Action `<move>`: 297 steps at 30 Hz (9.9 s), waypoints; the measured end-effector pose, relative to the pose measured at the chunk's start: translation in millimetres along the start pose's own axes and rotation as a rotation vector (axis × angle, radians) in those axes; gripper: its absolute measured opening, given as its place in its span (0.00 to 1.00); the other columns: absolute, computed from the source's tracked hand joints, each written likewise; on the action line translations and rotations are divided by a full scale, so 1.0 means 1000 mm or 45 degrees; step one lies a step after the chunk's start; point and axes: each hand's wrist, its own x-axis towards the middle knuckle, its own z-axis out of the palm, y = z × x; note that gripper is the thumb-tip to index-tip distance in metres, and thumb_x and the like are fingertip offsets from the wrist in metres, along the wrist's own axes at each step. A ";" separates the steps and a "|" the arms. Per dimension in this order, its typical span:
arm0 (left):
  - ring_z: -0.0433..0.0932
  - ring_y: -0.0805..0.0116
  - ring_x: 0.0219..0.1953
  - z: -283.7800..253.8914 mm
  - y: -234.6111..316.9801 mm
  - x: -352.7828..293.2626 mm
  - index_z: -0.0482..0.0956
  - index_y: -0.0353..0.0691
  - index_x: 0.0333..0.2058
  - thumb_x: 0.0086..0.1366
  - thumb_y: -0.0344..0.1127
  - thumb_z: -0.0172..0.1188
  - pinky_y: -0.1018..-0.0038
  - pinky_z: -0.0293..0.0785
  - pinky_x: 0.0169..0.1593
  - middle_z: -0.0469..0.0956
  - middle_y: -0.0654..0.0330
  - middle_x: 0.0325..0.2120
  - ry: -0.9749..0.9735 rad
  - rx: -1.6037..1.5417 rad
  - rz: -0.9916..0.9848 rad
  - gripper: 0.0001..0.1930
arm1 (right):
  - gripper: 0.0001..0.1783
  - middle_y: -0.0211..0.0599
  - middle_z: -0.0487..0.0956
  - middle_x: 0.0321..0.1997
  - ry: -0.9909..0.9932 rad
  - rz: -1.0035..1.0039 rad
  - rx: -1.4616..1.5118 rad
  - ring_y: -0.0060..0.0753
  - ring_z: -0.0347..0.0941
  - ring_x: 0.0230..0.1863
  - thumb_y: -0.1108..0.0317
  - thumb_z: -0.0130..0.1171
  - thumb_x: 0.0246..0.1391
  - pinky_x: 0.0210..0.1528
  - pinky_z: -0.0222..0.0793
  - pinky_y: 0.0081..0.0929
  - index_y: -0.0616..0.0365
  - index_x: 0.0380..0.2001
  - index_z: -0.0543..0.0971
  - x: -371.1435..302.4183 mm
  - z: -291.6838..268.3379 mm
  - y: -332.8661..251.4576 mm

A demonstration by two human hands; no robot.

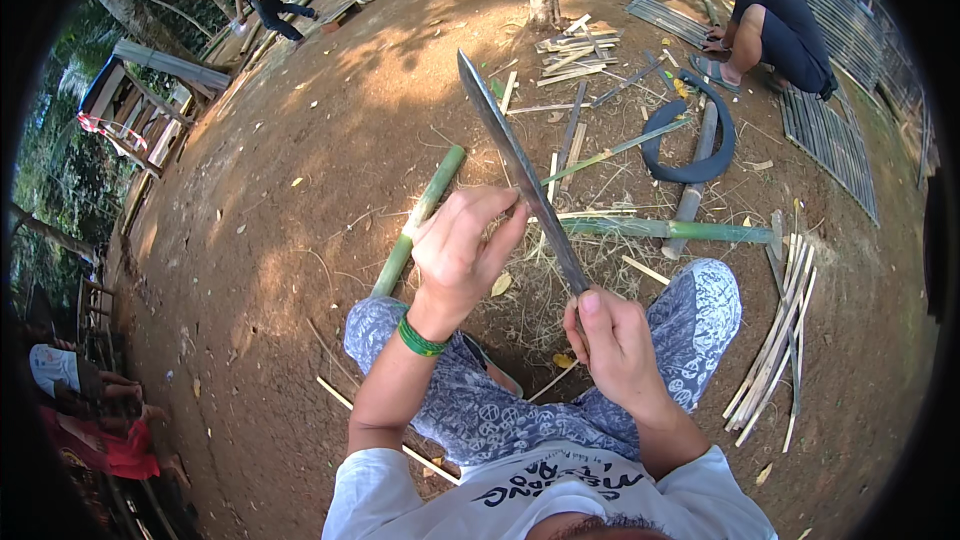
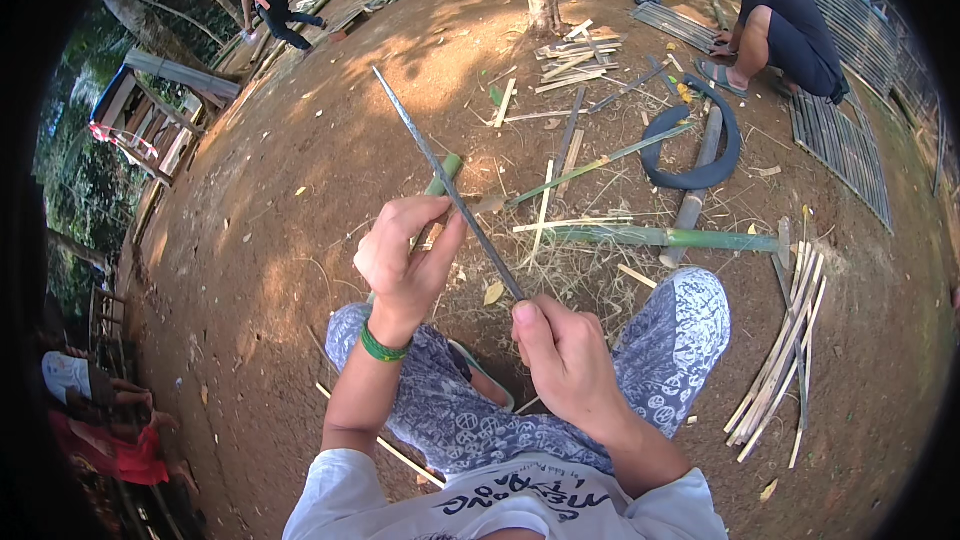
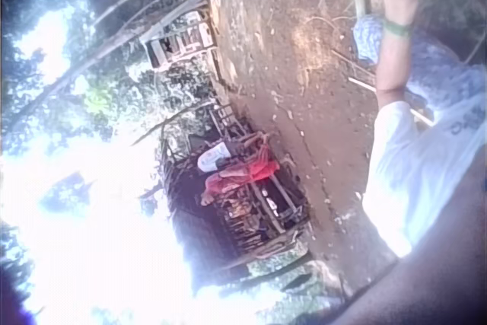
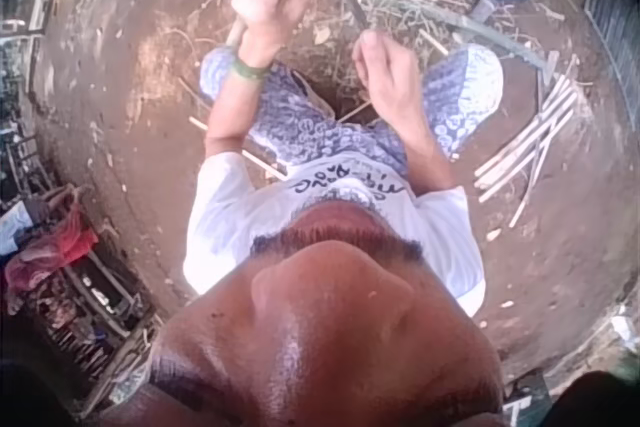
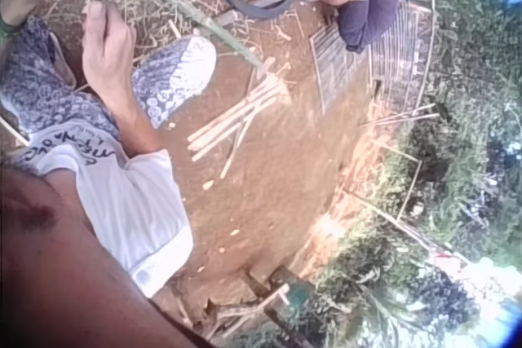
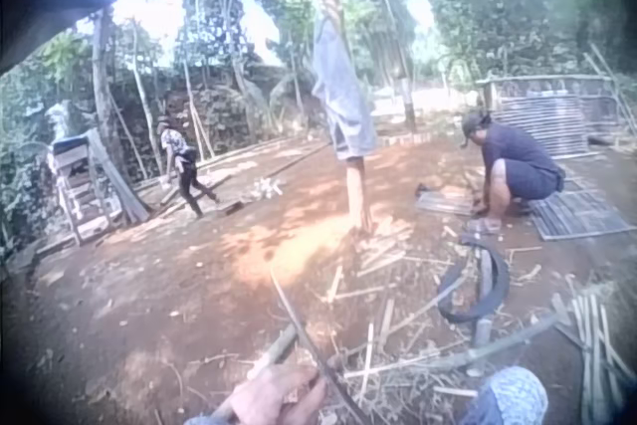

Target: The person sits on the ground and uses a large knife to split long bamboo stalks into thin strips. They hold the bamboo with one hand and use the knife to shave and separate the material, occasionally adjusting their grip and the position of the bamboo.

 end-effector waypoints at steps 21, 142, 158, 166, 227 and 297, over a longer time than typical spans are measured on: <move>0.82 0.64 0.26 0.002 -0.002 -0.006 0.79 0.37 0.36 0.47 0.27 0.77 0.74 0.75 0.27 0.82 0.56 0.28 0.009 0.042 0.046 0.18 | 0.21 0.46 0.71 0.12 0.237 -0.129 -0.420 0.52 0.75 0.16 0.56 0.58 0.64 0.20 0.66 0.40 0.68 0.32 0.78 -0.007 0.001 -0.009; 0.79 0.62 0.24 0.011 -0.048 0.042 0.70 0.30 0.30 0.59 0.24 0.68 0.71 0.75 0.29 0.74 0.53 0.22 -0.119 0.108 -0.193 0.12 | 0.41 0.35 0.71 0.15 -0.253 0.725 0.001 0.33 0.69 0.16 0.32 0.39 0.67 0.24 0.72 0.36 0.59 0.18 0.74 0.176 0.016 0.146; 0.77 0.64 0.21 0.038 -0.029 0.033 0.69 0.31 0.29 0.60 0.22 0.66 0.71 0.75 0.25 0.71 0.53 0.23 -0.105 0.100 -0.222 0.11 | 0.43 0.65 0.82 0.34 0.110 0.674 -0.440 0.60 0.81 0.41 0.35 0.37 0.67 0.49 0.74 0.50 0.70 0.38 0.84 0.171 0.056 0.198; 0.77 0.65 0.22 0.010 -0.050 0.041 0.68 0.31 0.29 0.60 0.24 0.66 0.72 0.74 0.26 0.71 0.54 0.22 -0.016 0.200 -0.284 0.12 | 0.38 0.25 0.64 0.13 -0.543 1.107 1.306 0.23 0.59 0.11 0.27 0.38 0.64 0.13 0.57 0.24 0.54 0.22 0.68 0.164 0.014 0.251; 0.80 0.74 0.33 -0.051 0.031 -0.044 0.64 0.36 0.43 0.66 0.20 0.60 0.80 0.86 0.31 0.71 0.58 0.38 0.329 0.161 -0.598 0.13 | 0.25 0.51 0.76 0.17 0.048 0.182 -0.050 0.55 0.77 0.22 0.54 0.49 0.69 0.25 0.68 0.43 0.68 0.29 0.78 0.030 0.087 0.106; 0.76 0.63 0.40 -0.074 0.032 -0.072 0.73 0.32 0.44 0.73 0.44 0.55 0.68 0.78 0.44 0.73 0.51 0.39 0.208 -0.406 -0.651 0.17 | 0.27 0.55 0.73 0.13 -0.011 -0.059 -0.042 0.58 0.75 0.17 0.51 0.53 0.66 0.22 0.67 0.45 0.69 0.29 0.79 0.016 0.096 0.126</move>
